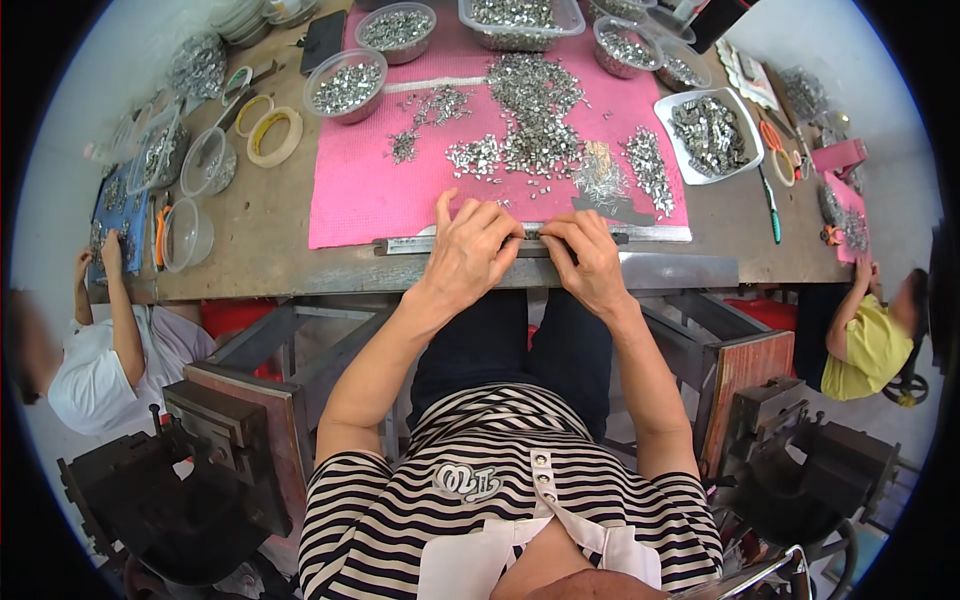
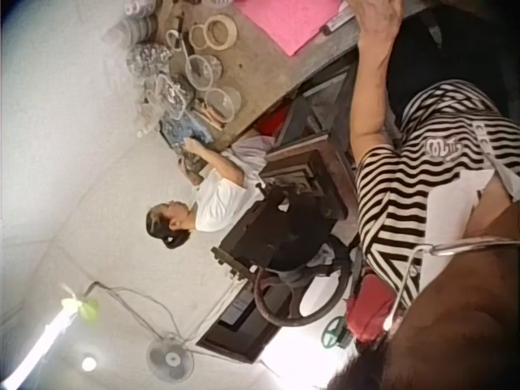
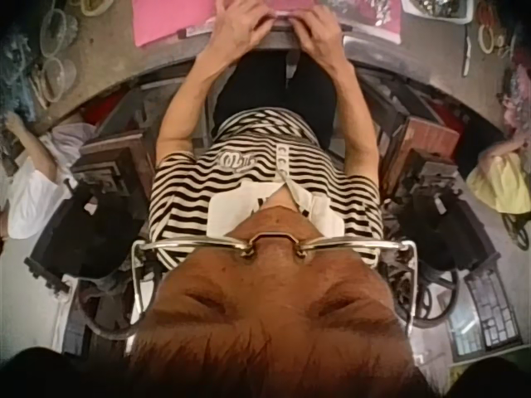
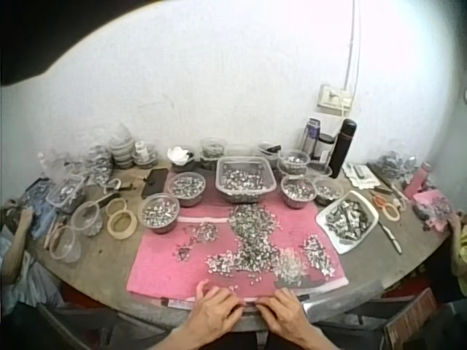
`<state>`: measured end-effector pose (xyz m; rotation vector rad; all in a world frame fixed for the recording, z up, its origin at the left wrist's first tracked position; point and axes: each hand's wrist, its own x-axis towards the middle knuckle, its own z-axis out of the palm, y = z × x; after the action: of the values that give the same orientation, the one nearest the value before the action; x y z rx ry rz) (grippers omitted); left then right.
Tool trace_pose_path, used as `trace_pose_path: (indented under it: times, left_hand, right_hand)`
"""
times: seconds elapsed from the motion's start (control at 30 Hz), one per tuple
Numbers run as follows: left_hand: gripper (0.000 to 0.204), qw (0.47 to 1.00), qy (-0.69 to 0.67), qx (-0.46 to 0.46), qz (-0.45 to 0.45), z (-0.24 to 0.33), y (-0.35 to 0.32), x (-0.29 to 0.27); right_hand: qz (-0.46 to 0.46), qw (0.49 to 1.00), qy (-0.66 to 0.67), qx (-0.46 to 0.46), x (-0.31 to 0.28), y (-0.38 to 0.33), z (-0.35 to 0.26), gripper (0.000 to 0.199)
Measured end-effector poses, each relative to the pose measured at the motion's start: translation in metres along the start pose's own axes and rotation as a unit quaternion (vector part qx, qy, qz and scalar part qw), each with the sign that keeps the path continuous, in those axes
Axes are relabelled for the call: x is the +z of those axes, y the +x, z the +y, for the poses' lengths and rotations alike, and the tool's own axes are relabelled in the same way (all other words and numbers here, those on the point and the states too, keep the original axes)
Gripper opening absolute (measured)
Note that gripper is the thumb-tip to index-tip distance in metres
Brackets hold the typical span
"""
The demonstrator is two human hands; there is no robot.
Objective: The person repeatedly picks small silver-colored metal pieces from a pink mat and places them into a metal ruler-like guide, then transfers them into a white tray. The person also uses a hand-cranked machine to process the pieces. Other workers are visible in the background performing similar tasks.
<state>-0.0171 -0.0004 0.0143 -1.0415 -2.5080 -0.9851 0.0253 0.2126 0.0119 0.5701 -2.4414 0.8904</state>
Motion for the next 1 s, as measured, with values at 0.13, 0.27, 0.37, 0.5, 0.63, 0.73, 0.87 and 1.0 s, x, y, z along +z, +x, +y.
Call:
trace_pose_path:
  times: [0.13,0.27,0.37,0.5,0.63,0.73,0.87,1.0]
  left_hand:
    - [0.015,1.000,-0.021,-0.022,0.007,0.003,-0.002,0.000]
    - [0.016,0.999,-0.014,-0.011,0.039,0.005,-0.005,0.009]
    - [0.015,0.998,-0.008,-0.005,0.054,0.005,-0.006,0.015]
    - [0.012,0.998,0.002,-0.011,0.057,0.008,-0.004,0.015]
    - [0.012,0.998,0.013,-0.006,0.056,0.008,-0.002,0.016]
    - [0.014,0.998,0.013,-0.004,0.057,0.009,-0.003,0.015]
    - [0.016,0.998,-0.028,-0.027,0.048,0.009,-0.004,0.013]
    - [0.018,0.993,-0.094,-0.043,0.062,0.004,-0.007,0.014]
  right_hand:
    - [0.006,1.000,0.001,0.001,0.001,-0.003,0.001,0.016]
    - [0.011,1.000,0.004,-0.001,0.003,-0.002,-0.001,0.017]
    - [0.013,1.000,-0.007,-0.007,0.005,-0.002,-0.003,0.017]
    - [0.018,1.000,-0.005,-0.002,0.005,-0.003,0.000,0.018]
    - [0.020,1.000,-0.004,-0.003,0.004,-0.004,0.000,0.018]
    - [0.019,1.000,-0.005,-0.003,0.005,-0.005,0.001,0.018]
    - [0.014,1.000,-0.004,-0.005,0.004,-0.004,-0.002,0.019]
    - [-0.007,1.000,-0.016,-0.016,0.004,0.000,-0.005,0.020]
